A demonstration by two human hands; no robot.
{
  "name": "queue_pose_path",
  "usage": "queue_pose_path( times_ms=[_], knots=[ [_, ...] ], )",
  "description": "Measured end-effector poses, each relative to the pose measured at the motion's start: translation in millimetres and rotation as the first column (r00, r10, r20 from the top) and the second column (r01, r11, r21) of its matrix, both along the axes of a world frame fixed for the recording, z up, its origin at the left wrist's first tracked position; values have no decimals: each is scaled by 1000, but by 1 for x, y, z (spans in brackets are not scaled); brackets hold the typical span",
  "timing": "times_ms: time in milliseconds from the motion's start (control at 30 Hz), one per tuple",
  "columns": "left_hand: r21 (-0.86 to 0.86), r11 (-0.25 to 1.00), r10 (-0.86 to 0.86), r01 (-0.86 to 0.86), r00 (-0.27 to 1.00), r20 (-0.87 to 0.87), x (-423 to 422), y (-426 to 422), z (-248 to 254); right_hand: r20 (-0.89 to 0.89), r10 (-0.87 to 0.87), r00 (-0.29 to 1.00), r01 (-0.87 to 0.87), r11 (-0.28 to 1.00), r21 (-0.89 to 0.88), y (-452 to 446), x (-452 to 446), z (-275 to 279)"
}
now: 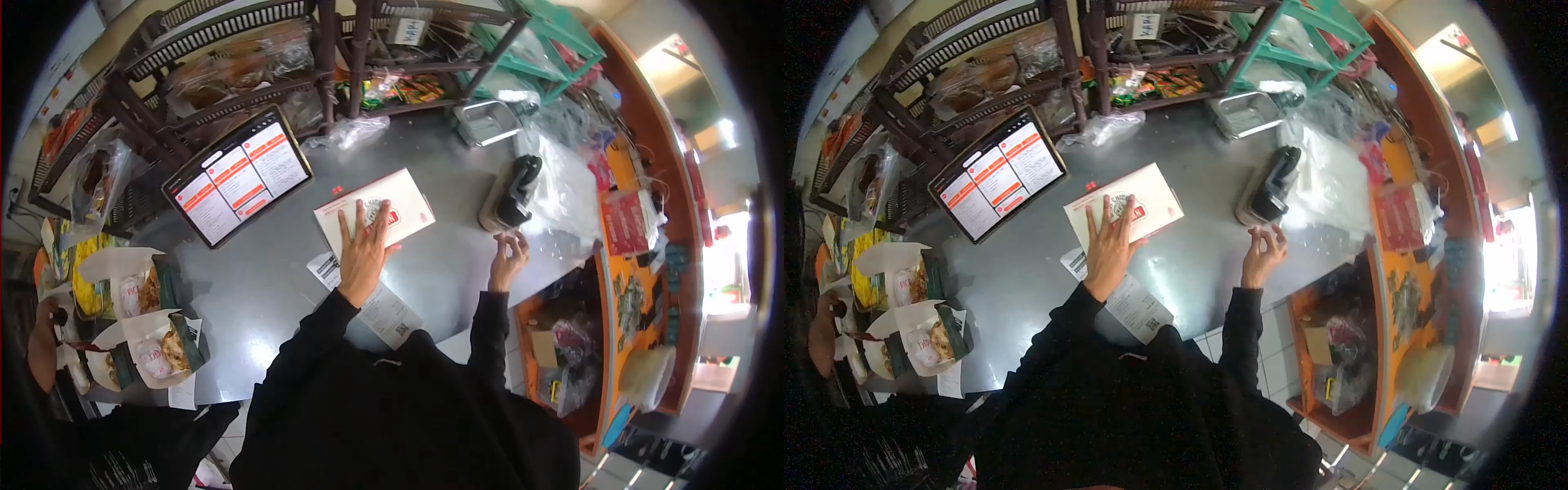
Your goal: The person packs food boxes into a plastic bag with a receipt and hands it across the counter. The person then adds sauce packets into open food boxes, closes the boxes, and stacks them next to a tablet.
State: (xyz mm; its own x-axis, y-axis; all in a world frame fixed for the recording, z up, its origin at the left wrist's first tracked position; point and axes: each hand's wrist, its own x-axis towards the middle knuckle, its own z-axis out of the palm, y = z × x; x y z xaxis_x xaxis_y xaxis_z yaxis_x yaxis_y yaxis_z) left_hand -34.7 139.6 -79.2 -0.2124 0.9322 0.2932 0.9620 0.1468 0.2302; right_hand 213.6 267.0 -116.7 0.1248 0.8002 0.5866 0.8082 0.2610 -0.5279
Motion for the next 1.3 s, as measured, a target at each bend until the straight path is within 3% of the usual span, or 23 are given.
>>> queue_pose_path(
  times_ms=[33,67,133,200,333,400,433,500,533,567,633,733,833,900,967,1000,1033,1067,1133,1167,1200,1267,1300],
  knots=[
    [13,1000,-9,9,1000,17,1,-3,0,-267,278,923,-319,940,-123,-9,-10,10],
    [29,999,-25,24,999,33,2,-5,-1,-537,459,708,-614,776,-146,-19,-21,21],
    [24,999,-46,44,998,52,2,-5,-4,-781,377,497,-864,298,-406,-54,-74,62],
    [10,998,-61,61,998,2,0,-4,-5,-615,517,595,-803,409,-433,-54,-114,45],
    [-31,995,-100,96,981,-167,1,-11,6,-602,457,655,-755,433,-493,-47,-122,35],
    [106,990,-90,88,996,16,-6,-14,6,-571,529,627,-775,495,-393,-41,-118,25],
    [129,991,-46,31,992,117,-13,-22,-1,-249,557,793,-606,674,-422,-38,-111,21],
    [205,960,132,-188,957,258,-29,-53,-13,70,566,822,-543,814,-206,-27,-77,4],
    [269,898,263,-349,914,308,-33,-72,-21,142,423,895,-432,901,43,-16,-69,25],
    [170,892,364,-418,889,277,-32,-87,-37,168,253,953,-293,912,287,-11,-61,50],
    [8,888,449,-460,871,197,-19,-107,-47,90,-212,973,176,938,300,5,-40,67],
    [-58,912,409,-405,896,173,-14,-108,-40,-200,4,980,-50,973,-225,70,22,15],
    [-140,894,448,-427,863,234,-23,-113,-30,-801,-119,586,-424,798,-429,56,-9,65],
    [-11,915,338,-404,750,568,-51,-120,-23,-844,17,536,-366,906,-215,44,-10,57],
    [133,919,86,-372,516,852,-75,-110,5,-908,88,409,-200,980,4,24,-26,49],
    [211,910,-87,-356,336,938,-86,-92,30,-622,147,769,-136,989,65,23,-21,26],
    [156,969,-71,-193,385,920,-96,-72,46,-242,58,968,-8,980,201,21,-16,3],
    [80,996,-59,-30,430,901,-103,-50,56,120,-71,990,38,966,257,16,-4,-10],
    [165,960,-234,225,328,915,-93,8,62,-97,146,984,-156,982,-104,7,18,-29],
    [91,945,-231,313,445,865,-91,34,54,-225,218,950,-273,927,-255,4,22,-32],
    [6,920,-239,391,551,799,-89,55,40,-363,375,853,-478,841,-254,-6,8,0],
    [68,880,-434,469,739,515,-86,78,24,-588,507,630,-770,509,-386,-7,-23,59],
    [-1,890,-396,457,772,497,-84,79,28,-475,648,596,-802,451,-391,-1,-43,85]
  ],
)
